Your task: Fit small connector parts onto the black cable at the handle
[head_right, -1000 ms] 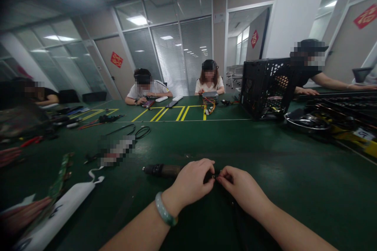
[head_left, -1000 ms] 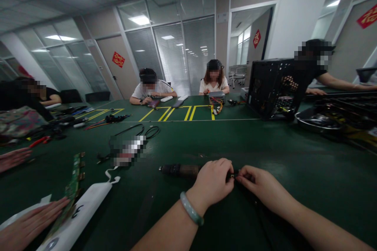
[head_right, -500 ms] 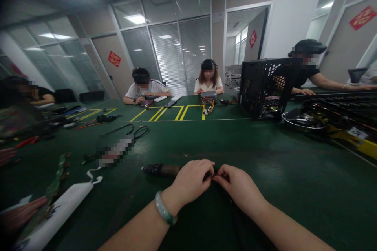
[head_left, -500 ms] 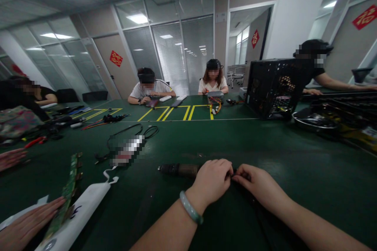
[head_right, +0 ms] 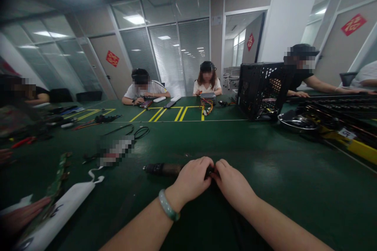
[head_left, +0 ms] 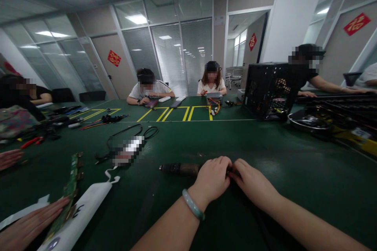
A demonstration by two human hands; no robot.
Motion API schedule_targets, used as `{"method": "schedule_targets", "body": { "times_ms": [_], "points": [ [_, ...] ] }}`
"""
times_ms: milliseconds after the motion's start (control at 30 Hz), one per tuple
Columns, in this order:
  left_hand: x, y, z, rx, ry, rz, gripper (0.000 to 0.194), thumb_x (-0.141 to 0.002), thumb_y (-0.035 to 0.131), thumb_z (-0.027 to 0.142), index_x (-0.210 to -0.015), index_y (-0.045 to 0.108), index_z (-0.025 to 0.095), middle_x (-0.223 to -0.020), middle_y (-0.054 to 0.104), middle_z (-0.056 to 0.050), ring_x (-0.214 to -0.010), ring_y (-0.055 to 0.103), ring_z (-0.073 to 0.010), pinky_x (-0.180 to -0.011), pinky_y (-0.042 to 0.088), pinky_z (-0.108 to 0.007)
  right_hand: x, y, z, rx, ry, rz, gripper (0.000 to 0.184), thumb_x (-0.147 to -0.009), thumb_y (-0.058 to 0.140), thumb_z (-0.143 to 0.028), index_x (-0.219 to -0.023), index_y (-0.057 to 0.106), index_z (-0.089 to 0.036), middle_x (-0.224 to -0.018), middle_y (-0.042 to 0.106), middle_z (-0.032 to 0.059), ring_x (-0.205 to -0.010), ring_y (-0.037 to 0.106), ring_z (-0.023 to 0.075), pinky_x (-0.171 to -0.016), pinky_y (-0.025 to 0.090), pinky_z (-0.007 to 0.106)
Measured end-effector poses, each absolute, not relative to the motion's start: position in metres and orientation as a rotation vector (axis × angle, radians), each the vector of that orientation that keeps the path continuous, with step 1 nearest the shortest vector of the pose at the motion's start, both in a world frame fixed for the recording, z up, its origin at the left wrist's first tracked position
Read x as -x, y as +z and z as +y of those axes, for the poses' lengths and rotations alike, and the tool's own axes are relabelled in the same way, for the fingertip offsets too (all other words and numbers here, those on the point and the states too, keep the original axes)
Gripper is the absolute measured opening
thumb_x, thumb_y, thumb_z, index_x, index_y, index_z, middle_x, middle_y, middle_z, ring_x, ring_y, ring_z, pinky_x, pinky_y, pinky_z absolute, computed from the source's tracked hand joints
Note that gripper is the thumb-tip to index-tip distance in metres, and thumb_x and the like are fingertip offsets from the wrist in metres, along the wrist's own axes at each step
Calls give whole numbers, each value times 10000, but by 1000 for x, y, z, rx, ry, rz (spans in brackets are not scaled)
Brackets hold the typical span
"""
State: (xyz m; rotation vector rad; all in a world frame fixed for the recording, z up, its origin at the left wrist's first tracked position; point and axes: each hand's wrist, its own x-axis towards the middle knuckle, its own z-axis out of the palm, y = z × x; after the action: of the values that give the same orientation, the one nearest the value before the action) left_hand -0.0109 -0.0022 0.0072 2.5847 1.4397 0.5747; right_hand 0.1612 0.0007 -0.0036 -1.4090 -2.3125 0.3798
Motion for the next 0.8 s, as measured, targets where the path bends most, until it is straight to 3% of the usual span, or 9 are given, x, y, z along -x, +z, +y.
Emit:
{"method": "schedule_targets", "body": {
  "times_ms": [633, 800],
  "points": [
    [14, 4, 0, -2625, 647, 1325, 67, -859, 577, 201, -923, 563, 215, -944, 619, 2, -915, 570, -192, -822, 445, -341, -173, -12, 8, 1300, 588, -2201, 95, -902, 526, -220, -826, 582, -209, -1000, 586, 25, -878, 586, 182, -745, 471, 280],
    [13, 6, -2, -2618, 615, 1351, 115, -856, 575, 177, -960, 556, 220, -992, 614, 3, -960, 565, -190, -858, 441, -339, -169, -10, 6, 1354, 589, -2191, 92, -904, 515, -226, -835, 573, -206, -899, 595, 20, -798, 587, 182, -678, 464, 282]
  ]
}}
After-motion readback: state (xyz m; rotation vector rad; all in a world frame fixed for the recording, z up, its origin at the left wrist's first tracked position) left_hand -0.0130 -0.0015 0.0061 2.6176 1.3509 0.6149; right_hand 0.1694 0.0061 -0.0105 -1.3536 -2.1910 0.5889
